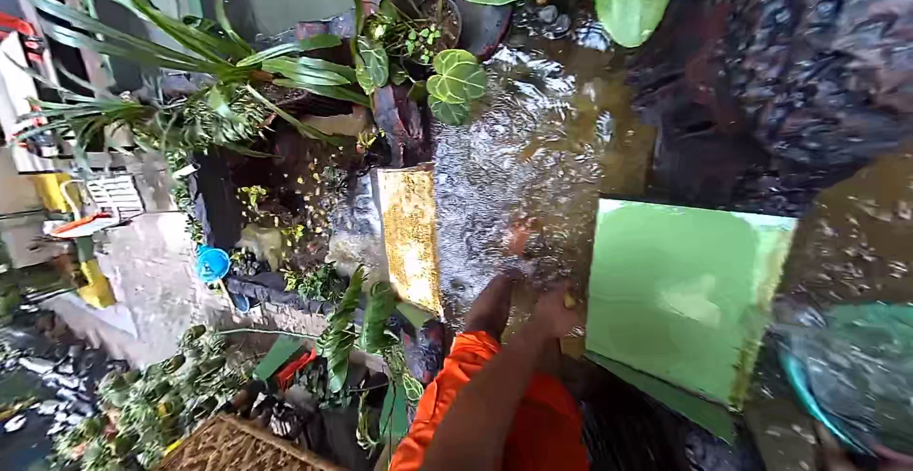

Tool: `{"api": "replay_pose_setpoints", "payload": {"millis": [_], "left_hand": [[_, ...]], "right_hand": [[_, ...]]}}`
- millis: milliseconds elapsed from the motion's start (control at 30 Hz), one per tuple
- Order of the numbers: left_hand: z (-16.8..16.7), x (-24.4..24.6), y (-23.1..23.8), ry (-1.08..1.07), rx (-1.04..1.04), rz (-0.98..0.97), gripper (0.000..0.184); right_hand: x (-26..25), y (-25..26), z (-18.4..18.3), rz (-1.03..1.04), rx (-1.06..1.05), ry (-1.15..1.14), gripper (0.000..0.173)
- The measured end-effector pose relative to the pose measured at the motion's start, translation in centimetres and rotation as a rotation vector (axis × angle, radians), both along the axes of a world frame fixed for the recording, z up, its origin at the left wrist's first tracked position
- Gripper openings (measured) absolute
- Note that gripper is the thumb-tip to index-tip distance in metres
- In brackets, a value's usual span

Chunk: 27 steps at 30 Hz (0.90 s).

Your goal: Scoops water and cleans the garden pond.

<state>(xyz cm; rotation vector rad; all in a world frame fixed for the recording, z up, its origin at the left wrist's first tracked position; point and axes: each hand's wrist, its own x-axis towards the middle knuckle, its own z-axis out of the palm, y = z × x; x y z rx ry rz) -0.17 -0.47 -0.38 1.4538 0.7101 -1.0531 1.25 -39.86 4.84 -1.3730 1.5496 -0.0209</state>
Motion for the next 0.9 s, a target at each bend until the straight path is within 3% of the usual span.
{"api": "replay_pose_setpoints", "payload": {"millis": [100, 200, 433, 633, 733, 800, 900], "left_hand": [[-0.6, 0.3, -1.7, -0.027, -0.031, -0.077, 0.064], [-0.8, 1.2, -3.9, -0.068, -0.091, -0.170, 0.065], [-0.9, 2.8, -6.6, -0.025, -0.127, -0.121, 0.057], [-1.6, 3.4, -6.5, 0.089, -0.022, -0.015, 0.060], [-2.3, 2.8, -5.8, 0.099, 0.000, 0.029, 0.065], [-3.1, 2.2, -5.6, 0.095, 0.014, 0.078, 0.067], [-3.3, 1.8, -5.9, 0.109, 0.040, 0.141, 0.064]], "right_hand": [[-2.2, -0.2, 1.2, -0.027, 0.013, -0.090, 0.027], [-4.3, -1.1, 2.6, -0.016, -0.056, -0.128, 0.030], [-4.8, 1.8, 6.7, 0.111, -0.254, -0.159, 0.070], [-5.9, 5.3, 6.7, 0.351, -0.497, -0.146, 0.061], [-7.5, 6.4, 6.4, 0.574, -0.618, -0.206, 0.066], [-7.7, 7.4, 6.3, 0.758, -0.747, -0.297, 0.058], [-7.3, 9.6, 6.1, 0.844, -0.868, -0.332, 0.052]]}}
